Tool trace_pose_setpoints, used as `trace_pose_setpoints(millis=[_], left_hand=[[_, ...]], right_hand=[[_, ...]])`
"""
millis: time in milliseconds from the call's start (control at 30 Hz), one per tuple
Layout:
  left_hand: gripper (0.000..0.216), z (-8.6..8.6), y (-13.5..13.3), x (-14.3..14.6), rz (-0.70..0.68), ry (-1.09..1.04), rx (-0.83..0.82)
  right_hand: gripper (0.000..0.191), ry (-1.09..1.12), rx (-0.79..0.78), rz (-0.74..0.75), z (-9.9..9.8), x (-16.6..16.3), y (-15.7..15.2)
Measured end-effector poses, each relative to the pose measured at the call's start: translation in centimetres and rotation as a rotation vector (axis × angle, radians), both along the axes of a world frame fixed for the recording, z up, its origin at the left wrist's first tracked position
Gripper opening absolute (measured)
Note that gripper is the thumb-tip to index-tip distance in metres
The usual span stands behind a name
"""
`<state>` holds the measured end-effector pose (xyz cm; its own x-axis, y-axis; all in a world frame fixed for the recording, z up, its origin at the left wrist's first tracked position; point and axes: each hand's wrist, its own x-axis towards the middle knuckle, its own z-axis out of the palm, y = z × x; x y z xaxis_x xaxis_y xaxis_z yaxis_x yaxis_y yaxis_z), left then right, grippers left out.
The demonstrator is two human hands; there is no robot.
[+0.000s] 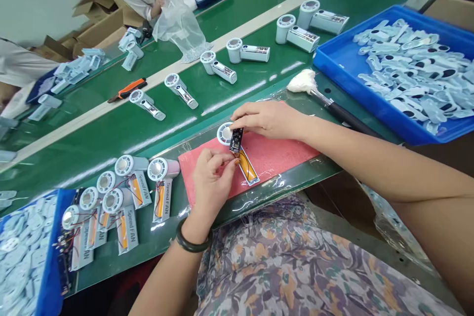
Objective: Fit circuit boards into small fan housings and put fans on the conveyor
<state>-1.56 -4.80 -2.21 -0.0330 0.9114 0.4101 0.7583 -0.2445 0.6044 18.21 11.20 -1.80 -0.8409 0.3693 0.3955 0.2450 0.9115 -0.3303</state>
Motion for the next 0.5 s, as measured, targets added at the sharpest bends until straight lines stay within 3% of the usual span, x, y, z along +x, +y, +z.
trace_pose_setpoints(millis=[200,333,500], left_hand=[[0.011,0.4,1.1,0.8,0.032,0.041,-0.035],[0.01,0.1,0.0,0.5,-0.038,0.118,0.014],[0.037,-0.8,-1.6,-0.2,-0.122,0.445,0.139]], right_hand=[[0.032,-0.021,0.102,-0.2,-0.2,2.7,-3.5],[0.03,-0.006,0.007,-0.308,-0.2,3.9,-6.3],[0.029,-0.009,-0.131,-0.425,0.1,3.8,-8.3]])
